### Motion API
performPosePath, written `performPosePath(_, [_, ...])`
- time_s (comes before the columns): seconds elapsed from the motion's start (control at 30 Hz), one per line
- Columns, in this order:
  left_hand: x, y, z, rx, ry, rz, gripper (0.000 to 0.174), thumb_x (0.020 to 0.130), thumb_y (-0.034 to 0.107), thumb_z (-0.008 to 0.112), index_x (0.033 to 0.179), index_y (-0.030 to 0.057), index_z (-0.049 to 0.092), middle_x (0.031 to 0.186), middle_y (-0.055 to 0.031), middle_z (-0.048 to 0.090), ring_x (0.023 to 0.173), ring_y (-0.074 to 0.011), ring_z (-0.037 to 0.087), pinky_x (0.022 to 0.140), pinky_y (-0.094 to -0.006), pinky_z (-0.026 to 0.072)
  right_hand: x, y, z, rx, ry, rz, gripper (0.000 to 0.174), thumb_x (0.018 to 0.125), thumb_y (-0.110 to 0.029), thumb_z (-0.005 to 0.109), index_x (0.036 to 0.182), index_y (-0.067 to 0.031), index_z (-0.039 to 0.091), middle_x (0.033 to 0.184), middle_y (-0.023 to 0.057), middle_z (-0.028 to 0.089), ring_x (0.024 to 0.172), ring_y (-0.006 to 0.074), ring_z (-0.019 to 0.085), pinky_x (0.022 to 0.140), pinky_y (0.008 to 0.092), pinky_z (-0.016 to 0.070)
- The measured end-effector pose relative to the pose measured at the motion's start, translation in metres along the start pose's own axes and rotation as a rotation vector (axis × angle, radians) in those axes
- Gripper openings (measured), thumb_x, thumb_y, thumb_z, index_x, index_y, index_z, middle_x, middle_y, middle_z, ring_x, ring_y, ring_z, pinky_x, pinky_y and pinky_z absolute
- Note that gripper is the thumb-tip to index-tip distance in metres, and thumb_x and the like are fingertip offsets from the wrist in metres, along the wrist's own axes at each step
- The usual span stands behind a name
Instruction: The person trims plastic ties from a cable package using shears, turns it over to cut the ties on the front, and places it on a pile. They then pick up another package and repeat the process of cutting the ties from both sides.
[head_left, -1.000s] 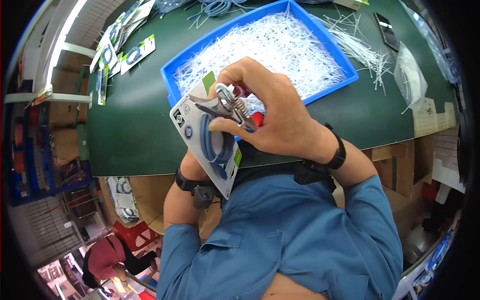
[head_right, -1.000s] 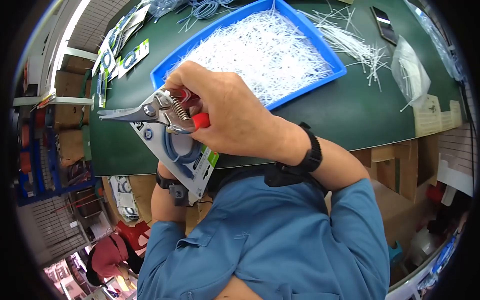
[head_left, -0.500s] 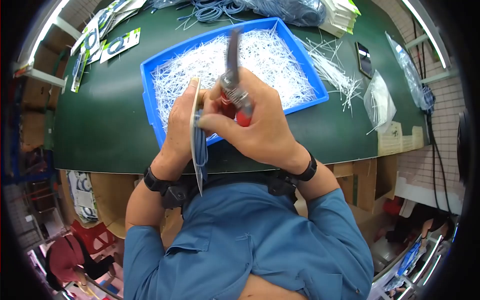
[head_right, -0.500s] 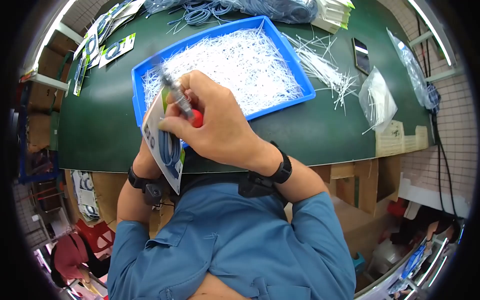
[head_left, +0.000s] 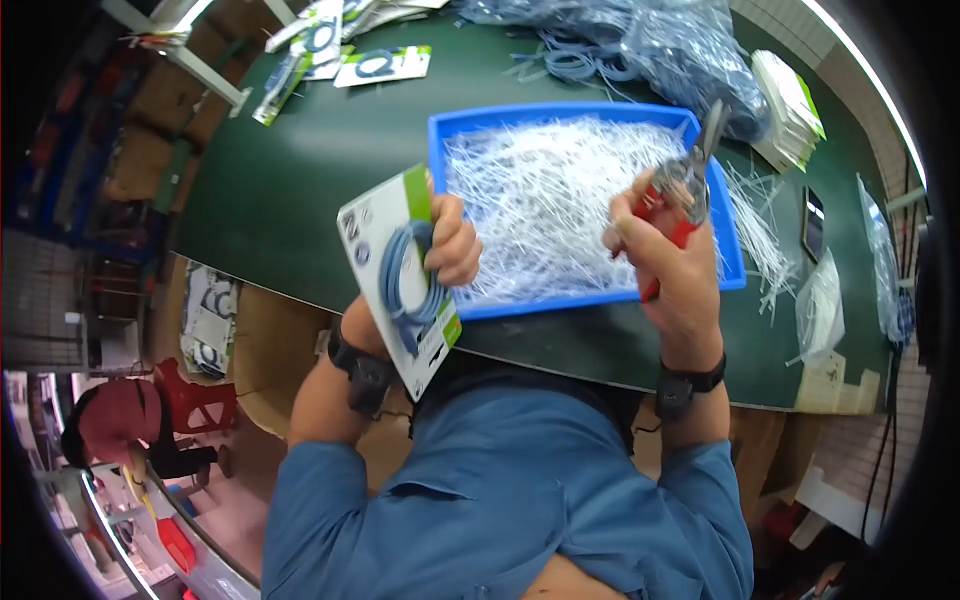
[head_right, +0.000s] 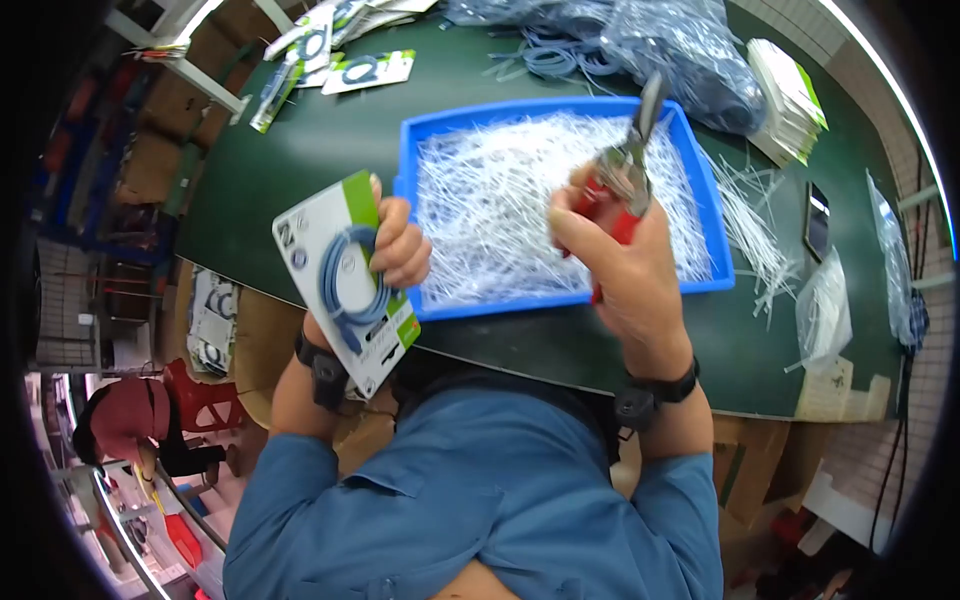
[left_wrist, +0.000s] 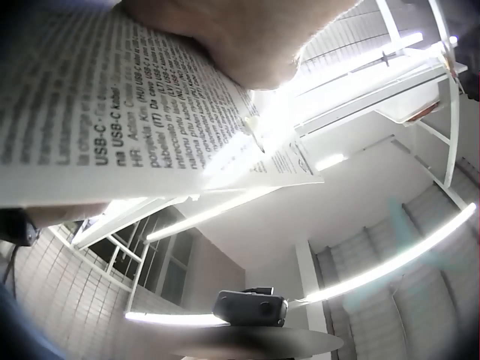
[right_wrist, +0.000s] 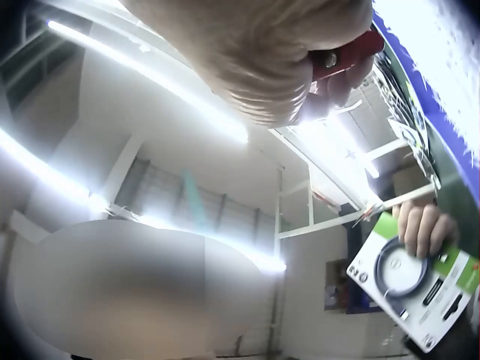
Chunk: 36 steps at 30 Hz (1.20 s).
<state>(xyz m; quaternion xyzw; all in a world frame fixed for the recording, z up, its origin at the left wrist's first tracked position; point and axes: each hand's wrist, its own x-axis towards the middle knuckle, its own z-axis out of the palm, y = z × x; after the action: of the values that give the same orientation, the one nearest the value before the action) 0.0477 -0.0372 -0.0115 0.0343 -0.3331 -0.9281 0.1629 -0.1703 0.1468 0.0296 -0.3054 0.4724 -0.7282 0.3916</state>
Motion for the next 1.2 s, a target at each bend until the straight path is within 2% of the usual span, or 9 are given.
performPosePath(0.17, [-0.097,0.040,-0.069,0.234,0.127,0.171,0.056,0.117,0.047,0.026,0.079,0.0127,0.048,0.059,0.0002,0.042,0.056,-0.0163,0.042,0.055,-0.0310,0.0416,0.009,0.010,-0.022,-0.465,0.092,-0.178,0.028,0.092,0.002,0.071,0.116,-0.0016,0.057,0.094,0.0022,0.062,0.082,0.0083,0.058,0.074,0.0237,0.0478])
performPosePath(0.3, [-0.203,0.076,-0.079,0.706,0.857,0.431,0.052,0.116,0.048,0.034,0.082,0.0118,0.050,0.061,-0.0007,0.044,0.055,-0.0148,0.043,0.053,-0.0319,0.0411,0.009,0.013,-0.036,-0.588,0.159,-0.228,0.025,0.093,0.003,0.070,0.114,-0.0003,0.056,0.090,0.0016,0.061,0.079,0.0064,0.057,0.071,0.0216,0.0469])
performPosePath(0.37, [-0.269,0.099,-0.133,1.042,1.293,0.545,0.056,0.114,0.053,0.036,0.085,0.0097,0.056,0.065,-0.0023,0.054,0.059,-0.0139,0.051,0.057,-0.0302,0.0455,0.009,0.012,-0.039,-0.579,0.150,-0.211,0.024,0.094,0.002,0.070,0.114,-0.0005,0.057,0.089,0.0011,0.060,0.078,0.0059,0.055,0.070,0.0214,0.0458])
performPosePath(0.5, [-0.300,0.133,-0.148,1.085,1.358,0.379,0.058,0.113,0.055,0.039,0.089,0.0071,0.062,0.076,-0.0047,0.065,0.068,-0.0138,0.062,0.066,-0.0281,0.0507,0.009,0.009,-0.037,-0.554,0.136,-0.178,0.024,0.094,0.000,0.070,0.113,-0.0005,0.056,0.088,0.0003,0.058,0.077,0.0058,0.053,0.068,0.0215,0.0441])
performPosePath(0.6, [-0.232,0.144,-0.134,1.196,1.271,0.400,0.056,0.114,0.049,0.040,0.085,0.0054,0.062,0.083,-0.0031,0.066,0.076,-0.0133,0.065,0.069,-0.0271,0.0508,0.010,0.013,-0.038,-0.520,0.118,-0.171,0.026,0.095,-0.004,0.071,0.116,0.0002,0.058,0.087,-0.0002,0.057,0.076,0.0057,0.052,0.067,0.0218,0.0433])
performPosePath(0.9, [0.050,0.161,-0.130,1.829,0.717,0.369,0.019,0.102,0.019,0.068,0.109,0.0009,0.067,0.096,-0.0081,0.068,0.088,-0.0192,0.066,0.081,-0.0316,0.0547,0.011,0.003,-0.049,-0.536,-0.004,0.016,0.053,0.096,-0.019,0.070,0.142,0.0039,0.057,0.091,-0.0003,0.059,0.076,0.0058,0.051,0.068,0.0202,0.0405])
performPosePath(1.0, [0.113,0.166,-0.177,2.173,0.507,0.541,0.039,0.095,0.019,0.073,0.128,0.0021,0.063,0.107,-0.0153,0.068,0.098,-0.0294,0.066,0.090,-0.0390,0.0551,0.010,0.001,-0.049,-0.542,-0.023,0.044,0.055,0.096,-0.017,0.070,0.144,0.0055,0.055,0.093,0.0002,0.059,0.077,0.0069,0.052,0.069,0.0206,0.0424])
performPosePath(1.13, [0.169,0.173,-0.230,2.589,0.471,0.514,0.058,0.091,0.015,0.070,0.145,0.0027,0.052,0.115,-0.0213,0.066,0.109,-0.0384,0.064,0.096,-0.0448,0.0537,0.013,0.015,-0.056,-0.547,-0.035,-0.030,0.055,0.095,-0.012,0.069,0.144,0.0074,0.054,0.097,0.0013,0.060,0.079,0.0081,0.053,0.072,0.0219,0.0455])
performPosePath(1.2, [0.183,0.177,-0.244,2.670,0.496,0.332,0.062,0.091,0.012,0.066,0.149,0.0018,0.047,0.115,-0.0226,0.066,0.109,-0.0408,0.064,0.096,-0.0474,0.0534,0.014,0.015,-0.060,-0.543,-0.035,-0.070,0.054,0.095,-0.010,0.068,0.144,0.0080,0.054,0.099,0.0017,0.060,0.080,0.0084,0.054,0.073,0.0224,0.0466])
